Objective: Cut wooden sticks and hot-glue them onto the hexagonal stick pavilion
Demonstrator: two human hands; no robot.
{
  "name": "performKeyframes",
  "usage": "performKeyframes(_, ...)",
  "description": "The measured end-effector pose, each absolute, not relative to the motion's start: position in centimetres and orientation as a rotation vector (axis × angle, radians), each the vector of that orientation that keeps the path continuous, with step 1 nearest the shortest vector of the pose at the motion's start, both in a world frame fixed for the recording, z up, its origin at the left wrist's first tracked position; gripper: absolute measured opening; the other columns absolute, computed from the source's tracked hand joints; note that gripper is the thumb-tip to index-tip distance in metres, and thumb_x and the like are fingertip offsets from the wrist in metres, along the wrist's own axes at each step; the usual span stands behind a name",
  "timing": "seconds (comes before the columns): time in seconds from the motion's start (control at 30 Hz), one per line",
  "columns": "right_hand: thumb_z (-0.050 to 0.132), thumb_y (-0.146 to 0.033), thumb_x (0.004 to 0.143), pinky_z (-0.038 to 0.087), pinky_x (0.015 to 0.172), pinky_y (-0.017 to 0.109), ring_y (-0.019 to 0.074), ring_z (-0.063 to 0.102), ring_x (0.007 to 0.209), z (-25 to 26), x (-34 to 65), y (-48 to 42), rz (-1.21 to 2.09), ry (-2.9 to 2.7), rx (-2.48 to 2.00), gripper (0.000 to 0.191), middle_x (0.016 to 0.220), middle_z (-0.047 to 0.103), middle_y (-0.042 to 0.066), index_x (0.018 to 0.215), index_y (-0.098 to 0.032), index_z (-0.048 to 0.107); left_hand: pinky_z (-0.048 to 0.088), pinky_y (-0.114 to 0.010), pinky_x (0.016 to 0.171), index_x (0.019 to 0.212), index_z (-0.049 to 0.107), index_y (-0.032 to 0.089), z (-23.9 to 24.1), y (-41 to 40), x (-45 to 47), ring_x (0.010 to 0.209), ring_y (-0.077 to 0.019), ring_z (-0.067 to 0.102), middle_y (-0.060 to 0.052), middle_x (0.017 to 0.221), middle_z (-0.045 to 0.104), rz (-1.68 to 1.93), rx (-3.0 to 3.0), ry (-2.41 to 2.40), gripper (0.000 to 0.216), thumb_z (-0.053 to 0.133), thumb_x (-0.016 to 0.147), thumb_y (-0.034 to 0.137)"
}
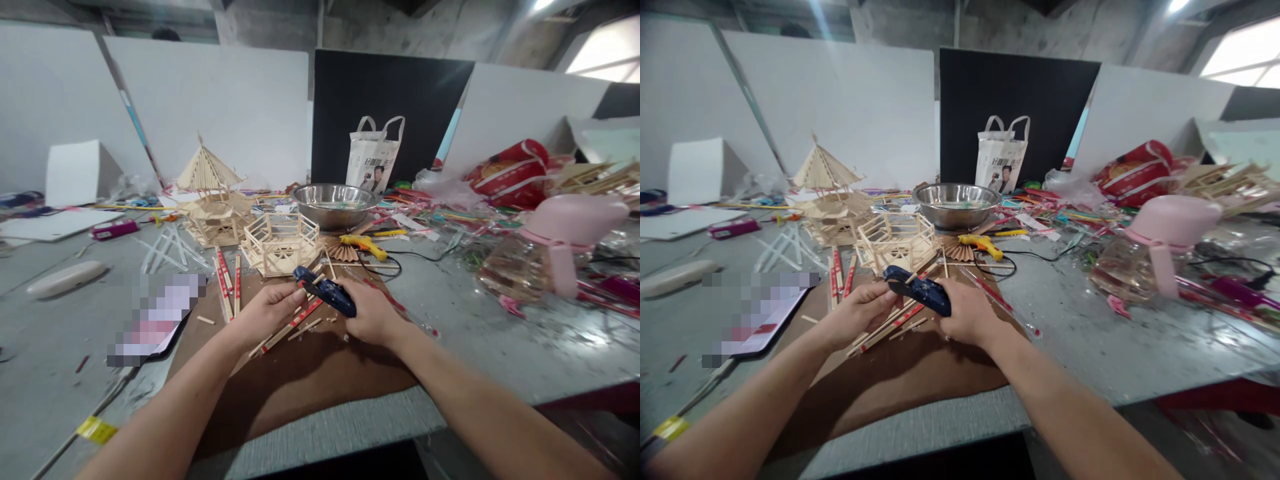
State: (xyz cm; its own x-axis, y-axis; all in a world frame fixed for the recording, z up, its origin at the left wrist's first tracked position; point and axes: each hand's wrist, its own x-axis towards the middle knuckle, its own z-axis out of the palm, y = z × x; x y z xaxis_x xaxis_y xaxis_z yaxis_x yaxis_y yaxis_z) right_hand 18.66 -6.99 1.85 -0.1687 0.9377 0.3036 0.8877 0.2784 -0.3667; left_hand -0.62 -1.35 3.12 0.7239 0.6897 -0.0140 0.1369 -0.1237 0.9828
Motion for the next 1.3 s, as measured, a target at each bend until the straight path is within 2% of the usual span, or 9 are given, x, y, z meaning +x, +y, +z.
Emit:
performKeyframes(0.13,0.048,-0.024,0.061,0.036,0.073,0.03,0.0205,0.052,0.088,1.8,18.6,-7.1,0.13,-2.109,-1.667,0.043,0.095,0.057,0.005,0.104,-0.019,0.044,0.007,-0.018,0.035,0.065,0.039,0.017,3.1,-1.2,-1.1,0.035,-0.0022,0.012,0.009,0.044,0.016,0.398,1.403,0.586,0.028,0.043,0.074,0.043)
performKeyframes(0.33,0.047,-0.025,0.062,0.035,0.062,0.025,0.0173,0.053,0.07,2.2,18.2,-7.5,0.106,-2.109,-1.745,0.028,0.078,0.058,0.004,0.089,-0.019,0.048,0.01,-0.017,0.034,0.064,0.038,0.017,3.1,-1.1,-1.0,0.035,-0.0025,0.012,0.009,0.044,0.016,0.386,1.465,0.616,0.031,0.041,0.074,0.046)
performKeyframes(0.4,0.044,-0.024,0.064,0.034,0.06,0.025,0.0169,0.053,0.067,2.2,18.0,-7.5,0.068,-2.08,-1.792,0.025,0.075,0.058,0.004,0.088,-0.018,0.048,0.016,-0.017,0.037,0.063,0.041,0.016,2.8,-1.2,-0.7,0.038,-0.0031,0.018,0.008,0.045,0.022,0.504,1.649,0.697,0.033,0.039,0.074,0.047)
performKeyframes(0.47,0.043,-0.024,0.064,0.034,0.058,0.024,0.0171,0.053,0.066,2.1,17.9,-7.4,0.036,-2.049,-1.847,0.023,0.072,0.058,0.004,0.086,-0.018,0.048,0.025,-0.017,0.043,0.067,0.047,0.014,2.3,-1.3,-0.2,0.045,-0.0049,0.029,0.005,0.05,0.035,0.712,1.887,0.805,0.033,0.037,0.075,0.045)
performKeyframes(0.53,0.043,-0.024,0.064,0.033,0.058,0.024,0.0174,0.053,0.065,2.0,17.8,-7.2,0.023,-2.023,-1.893,0.022,0.07,0.058,0.004,0.085,-0.018,0.049,0.03,-0.019,0.052,0.081,0.052,0.015,1.8,-1.5,0.2,0.056,-0.0083,0.039,0.001,0.061,0.046,0.882,2.09,0.934,0.033,0.035,0.076,0.042)
performKeyframes(0.6,0.043,-0.023,0.064,0.033,0.058,0.025,0.0176,0.053,0.066,2.0,17.7,-7.1,0.022,-2.003,-1.915,0.024,0.07,0.059,0.004,0.087,-0.018,0.049,0.031,-0.02,0.055,0.088,0.052,0.017,1.5,-1.6,0.5,0.059,-0.0103,0.042,0.0,0.063,0.049,0.913,2.22,1.076,0.033,0.033,0.077,0.041)
performKeyframes(0.8,0.045,-0.021,0.063,0.035,0.067,0.026,0.0184,0.053,0.078,2.0,17.8,-6.9,0.071,-2.006,-1.798,0.037,0.089,0.059,0.005,0.1,-0.019,0.046,0.026,-0.02,0.051,0.073,0.051,0.017,2.0,-1.7,0.4,0.051,-0.0094,0.036,0.003,0.051,0.036,0.837,2.295,1.159,0.037,0.024,0.08,0.041)
performKeyframes(1.07,0.047,-0.019,0.06,0.036,0.072,0.028,0.0191,0.052,0.085,2.0,18.4,-7.0,0.111,-2.078,-1.674,0.043,0.097,0.057,0.005,0.103,-0.018,0.044,0.018,-0.019,0.042,0.054,0.037,0.016,2.8,-1.7,0.1,0.042,-0.0051,0.022,0.006,0.045,0.024,0.71,1.95,0.815,0.037,0.033,0.076,0.045)
performKeyframes(1.3,0.048,-0.019,0.059,0.035,0.072,0.028,0.0196,0.051,0.087,2.3,18.4,-7.2,0.148,-2.127,-1.679,0.042,0.094,0.057,0.006,0.101,-0.018,0.044,0.01,-0.018,0.034,0.053,0.028,0.018,2.5,-1.3,-0.7,0.035,-0.0024,0.013,0.008,0.042,0.019,0.418,1.444,0.618,0.038,0.042,0.072,0.047)
